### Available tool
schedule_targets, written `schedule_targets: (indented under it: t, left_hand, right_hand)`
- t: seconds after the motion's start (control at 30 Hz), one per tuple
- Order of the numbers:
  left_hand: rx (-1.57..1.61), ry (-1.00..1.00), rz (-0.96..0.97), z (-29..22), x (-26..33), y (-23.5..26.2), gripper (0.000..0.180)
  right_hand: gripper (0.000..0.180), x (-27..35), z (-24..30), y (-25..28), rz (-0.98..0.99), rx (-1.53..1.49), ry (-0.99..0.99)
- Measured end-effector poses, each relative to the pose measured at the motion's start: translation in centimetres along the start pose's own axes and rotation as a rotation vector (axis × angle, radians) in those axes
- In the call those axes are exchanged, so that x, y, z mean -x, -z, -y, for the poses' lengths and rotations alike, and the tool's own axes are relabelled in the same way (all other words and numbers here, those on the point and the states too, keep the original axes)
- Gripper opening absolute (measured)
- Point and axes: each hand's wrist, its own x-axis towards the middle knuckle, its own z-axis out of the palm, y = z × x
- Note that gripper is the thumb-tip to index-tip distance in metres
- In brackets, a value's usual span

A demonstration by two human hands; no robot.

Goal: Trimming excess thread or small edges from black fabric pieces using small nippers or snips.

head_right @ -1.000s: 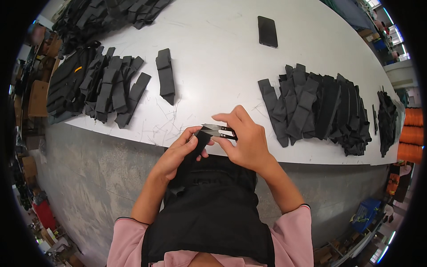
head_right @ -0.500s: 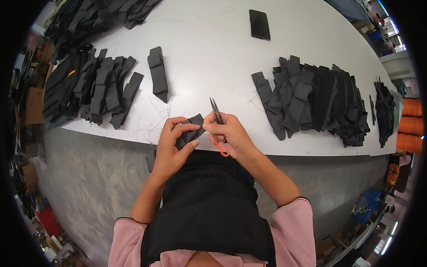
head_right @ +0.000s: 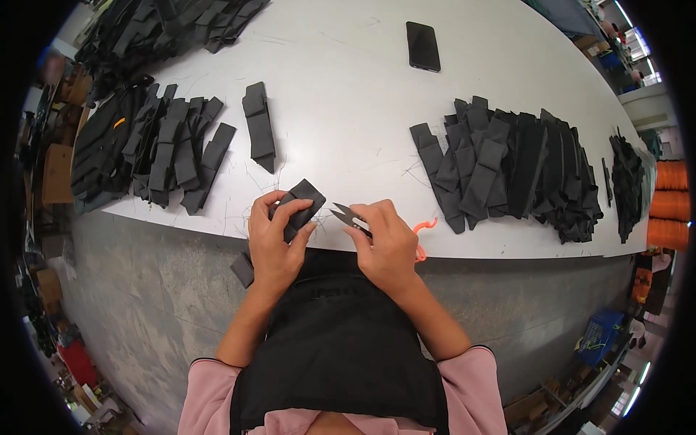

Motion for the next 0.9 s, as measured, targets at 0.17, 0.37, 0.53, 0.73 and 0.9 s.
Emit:
schedule_targets:
  t: [0.17,0.37,0.53,0.73,0.9]
  left_hand:
    - [-0.064,-0.067,-0.023,-0.5,0.1,-0.2,0.036]
    - [-0.066,-0.074,-0.051,-0.5,0.4,-0.2,0.034]
    - [-0.031,-0.110,-0.028,-0.6,0.6,-0.9,0.047]
    - [0.980,0.387,0.554,2.3,1.0,1.2,0.084]
    - [1.218,0.715,0.637,1.7,1.8,-0.7,0.052]
  right_hand:
    - [0.028,-0.3,-0.3,-1.0,-0.030,0.115,0.092]
    - [0.023,0.2,-0.7,-1.4,-0.069,0.013,0.045]
    - [0.014,-0.8,-0.4,-1.9,-0.077,-0.699,-0.457]
    - [0.009,-2.8,-1.4,-1.0,0.257,-1.242,-0.835]
    - [0.014,-4.5,-2.1,-3.3,0.350,-1.305,-0.910]
